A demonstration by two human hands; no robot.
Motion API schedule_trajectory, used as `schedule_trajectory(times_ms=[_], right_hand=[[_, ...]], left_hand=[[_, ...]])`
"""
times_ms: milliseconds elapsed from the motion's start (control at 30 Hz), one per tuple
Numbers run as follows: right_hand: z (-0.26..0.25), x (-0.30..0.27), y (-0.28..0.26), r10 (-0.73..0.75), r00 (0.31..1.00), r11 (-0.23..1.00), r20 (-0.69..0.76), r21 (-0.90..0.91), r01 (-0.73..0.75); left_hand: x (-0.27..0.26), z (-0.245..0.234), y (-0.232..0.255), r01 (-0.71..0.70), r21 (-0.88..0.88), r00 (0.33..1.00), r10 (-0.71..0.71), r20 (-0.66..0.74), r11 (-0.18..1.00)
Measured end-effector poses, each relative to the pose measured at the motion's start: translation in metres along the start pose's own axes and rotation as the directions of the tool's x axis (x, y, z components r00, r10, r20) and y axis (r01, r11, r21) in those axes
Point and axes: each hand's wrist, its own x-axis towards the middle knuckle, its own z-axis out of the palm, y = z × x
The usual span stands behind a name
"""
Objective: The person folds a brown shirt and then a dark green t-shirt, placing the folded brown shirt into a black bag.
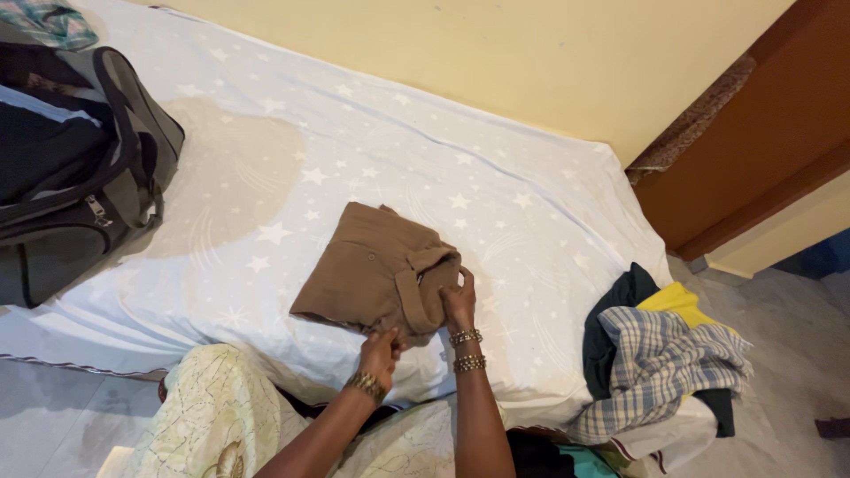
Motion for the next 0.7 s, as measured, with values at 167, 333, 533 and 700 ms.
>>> schedule_trajectory(times_ms=[167,333,533,700], right_hand=[[-0.023,-0.015,-0.028,0.086,0.982,0.986,0.17,-0.153,-0.06],[-0.023,-0.011,-0.045,0.223,0.974,0.966,0.045,0.122,-0.227],[-0.016,0.002,-0.015,0.111,0.991,0.987,0.078,-0.125,-0.1],[-0.025,-0.018,-0.019,-0.039,0.972,0.998,0.231,-0.028,0.047]], left_hand=[[-0.049,-0.063,-0.031,-0.094,0.114,0.994,0.087,0.068,0.989],[-0.076,-0.134,-0.019,-0.063,-0.081,0.979,0.077,0.189,0.995],[-0.089,-0.142,0.017,-0.079,-0.127,0.974,0.103,0.201,0.989],[-0.1,-0.134,0.033,-0.085,-0.079,0.987,0.095,0.133,0.993]])
